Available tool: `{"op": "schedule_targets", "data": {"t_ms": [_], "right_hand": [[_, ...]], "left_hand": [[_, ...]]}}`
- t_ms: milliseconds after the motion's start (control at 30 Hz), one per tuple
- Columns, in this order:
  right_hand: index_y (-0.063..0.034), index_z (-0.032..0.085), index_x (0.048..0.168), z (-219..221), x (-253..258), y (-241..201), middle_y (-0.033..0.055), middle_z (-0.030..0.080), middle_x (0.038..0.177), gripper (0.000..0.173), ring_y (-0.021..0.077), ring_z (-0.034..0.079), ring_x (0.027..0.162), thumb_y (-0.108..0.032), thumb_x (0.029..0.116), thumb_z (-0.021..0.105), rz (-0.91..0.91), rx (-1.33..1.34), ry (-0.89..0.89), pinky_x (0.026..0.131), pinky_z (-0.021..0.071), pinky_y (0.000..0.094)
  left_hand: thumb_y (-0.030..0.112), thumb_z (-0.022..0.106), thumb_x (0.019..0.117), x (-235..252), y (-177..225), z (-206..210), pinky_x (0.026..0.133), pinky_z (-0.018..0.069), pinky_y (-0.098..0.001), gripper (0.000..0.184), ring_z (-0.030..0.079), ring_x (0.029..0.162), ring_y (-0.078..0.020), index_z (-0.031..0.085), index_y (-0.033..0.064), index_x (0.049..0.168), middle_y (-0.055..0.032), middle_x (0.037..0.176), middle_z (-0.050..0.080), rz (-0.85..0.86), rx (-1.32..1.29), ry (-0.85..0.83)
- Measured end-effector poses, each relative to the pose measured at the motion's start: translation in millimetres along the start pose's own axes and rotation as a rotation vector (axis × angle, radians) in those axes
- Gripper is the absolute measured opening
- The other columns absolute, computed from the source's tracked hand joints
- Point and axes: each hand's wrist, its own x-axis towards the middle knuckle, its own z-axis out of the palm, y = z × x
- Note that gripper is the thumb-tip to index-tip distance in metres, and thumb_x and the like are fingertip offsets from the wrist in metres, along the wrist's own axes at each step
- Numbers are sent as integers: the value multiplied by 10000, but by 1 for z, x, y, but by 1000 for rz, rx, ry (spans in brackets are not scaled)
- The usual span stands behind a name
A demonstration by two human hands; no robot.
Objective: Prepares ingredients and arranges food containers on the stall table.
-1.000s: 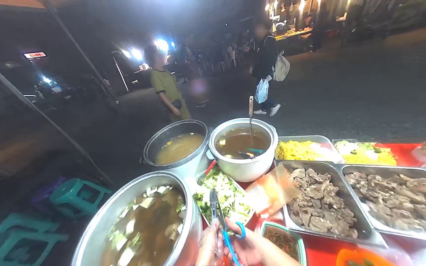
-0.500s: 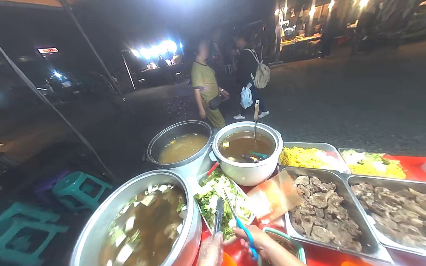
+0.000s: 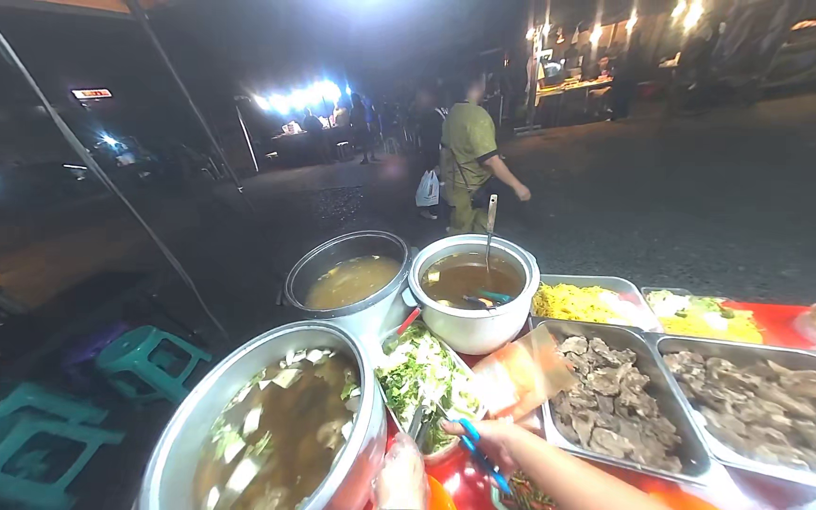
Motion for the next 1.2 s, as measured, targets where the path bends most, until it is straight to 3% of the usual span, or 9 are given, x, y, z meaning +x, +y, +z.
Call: {"op": "schedule_targets", "data": {"t_ms": [67, 133, 333, 500, 600, 700, 967, 1100, 1200], "right_hand": [[-122, 631, 1051, 4, 4, 3, 25, 613, 747, 658, 143, 584, 597, -756, 880, 601, -9, 161, -23, 568, 516, 333], [-115, 631, 1088, 4, 14, 8, 25, 603, 736, 661, 144, 585, 574, -743, 882, 615, -1, 278, -28, 540, 525, 329], [-137, 659, 1026, -1, 10, 5, 1, 581, 720, 638, 122, 534, 578, -755, 877, 607, -31, -34, -51, 563, 483, 316], [-149, 673, 1076, -8, 17, 12, 22, 593, 742, 708, 138, 534, 581, -806, 815, 629, 14, -55, 5, 549, 477, 328], [-147, 659, 1116, -9, 17, 16, 37, 616, 793, 747, 152, 563, 620, -819, 791, 641, 33, -60, 6, 570, 496, 349], [-141, 647, 1179, -9, 17, 17, 61, 647, 878, 796, 176, 602, 696, -828, 777, 646, 64, -93, 20, 633, 520, 388], [-124, 650, 1012, -1, 26, -7, 20, 593, 698, 733, 137, 542, 545, -831, 848, 549, 37, -148, -93, 538, 494, 337], [-116, 640, 949, 3, 31, -22, -43, 521, 643, 515, 68, 456, 484, -630, 941, 637, -23, -171, -28, 484, 429, 250], [-128, 620, 936, 10, 32, -15, -63, 517, 640, 388, 45, 457, 490, -497, 920, 741, -32, -178, 74, 488, 422, 229]], "left_hand": [[152, 465, 1025, -3, 0, 0, 985, 534, -511, 431, 641, 1209, -369, 506, -38, 1411, -231, 1358, 607, -11, -10, -16], [157, 462, 1025, -10, -1, -4, 978, 534, -510, 437, 650, 1189, -370, 518, -46, 1408, -235, 1348, 614, -12, -31, -24], [167, 460, 1025, -16, -2, -15, 1015, 509, -524, 462, 616, 1247, -368, 500, -33, 1438, -236, 1406, 578, 16, -23, -75], [176, 502, 1009, -15, 1, -18, 928, 558, -516, 515, 632, 1205, -396, 435, -111, 1431, -279, 1397, 547, -33, 55, -123], [267, 575, 973, -1, -3, -21, 996, 519, -531, 509, 606, 1256, -376, 553, -74, 1349, -249, 1373, 598, -15, 19, -156], [266, 600, 960, 18, -4, -17, 993, 519, -546, 424, 625, 1231, -367, 637, -25, 1267, -211, 1313, 651, -19, 12, -182], [210, 525, 1004, 1, -4, -30, 1008, 511, -550, 363, 615, 1251, -363, 643, -4, 1271, -204, 1335, 642, 83, 89, -187], [170, 497, 1016, 1, -11, -30, 1003, 512, -544, 365, 604, 1263, -372, 627, -13, 1304, -211, 1357, 625, 53, 81, -155], [186, 506, 1010, 3, -18, -33, 1006, 516, -531, 377, 602, 1266, -368, 621, -4, 1315, -202, 1357, 626, 42, 59, -146]]}}
